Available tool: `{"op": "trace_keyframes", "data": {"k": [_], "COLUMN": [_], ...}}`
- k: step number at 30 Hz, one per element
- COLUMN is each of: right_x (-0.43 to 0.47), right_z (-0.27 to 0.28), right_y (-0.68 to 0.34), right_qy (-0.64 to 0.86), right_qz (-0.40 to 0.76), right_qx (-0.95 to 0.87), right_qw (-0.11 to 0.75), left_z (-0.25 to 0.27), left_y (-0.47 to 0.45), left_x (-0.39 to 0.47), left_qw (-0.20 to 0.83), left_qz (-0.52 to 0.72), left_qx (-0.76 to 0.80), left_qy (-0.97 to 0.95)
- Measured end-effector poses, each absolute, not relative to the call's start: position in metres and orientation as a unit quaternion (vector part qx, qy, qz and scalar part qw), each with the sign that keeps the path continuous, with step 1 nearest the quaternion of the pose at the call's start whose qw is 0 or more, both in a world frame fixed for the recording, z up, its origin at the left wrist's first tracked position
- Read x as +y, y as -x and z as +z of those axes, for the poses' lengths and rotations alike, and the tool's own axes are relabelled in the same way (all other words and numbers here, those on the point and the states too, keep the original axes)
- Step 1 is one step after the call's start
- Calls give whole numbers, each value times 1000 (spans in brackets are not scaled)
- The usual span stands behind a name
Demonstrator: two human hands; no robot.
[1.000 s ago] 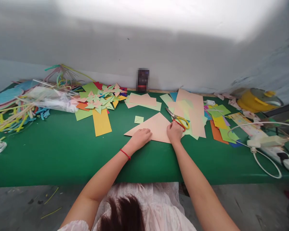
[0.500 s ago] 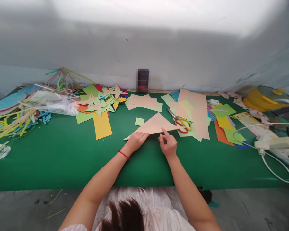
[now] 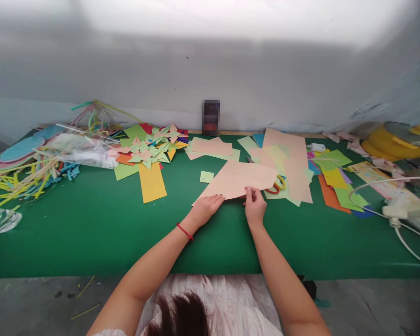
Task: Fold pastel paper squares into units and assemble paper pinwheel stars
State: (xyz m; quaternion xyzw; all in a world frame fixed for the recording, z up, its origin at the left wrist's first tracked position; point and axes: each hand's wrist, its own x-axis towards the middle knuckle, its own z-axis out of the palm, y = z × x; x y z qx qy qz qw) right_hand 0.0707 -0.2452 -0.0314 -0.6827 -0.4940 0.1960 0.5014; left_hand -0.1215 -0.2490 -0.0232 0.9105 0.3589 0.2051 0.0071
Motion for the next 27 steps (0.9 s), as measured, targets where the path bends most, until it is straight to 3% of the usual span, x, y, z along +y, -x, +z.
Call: {"op": "trace_keyframes", "data": {"k": [17, 23, 27], "right_x": [-231, -229, -229], "right_z": [-49, -53, -52], "right_y": [-86, -98, -99], "right_qy": [659, 656, 623], "right_qz": [268, 289, 320], "right_qx": [-395, -342, -338], "right_qw": [581, 608, 629], "left_z": [-21, -19, -17], "left_y": [174, 179, 175], "left_x": [-246, -242, -240], "left_qw": [48, 62, 186], "left_qz": [193, 291, 426], "left_qx": [501, 507, 562], "left_qy": [-842, -809, -684]}}
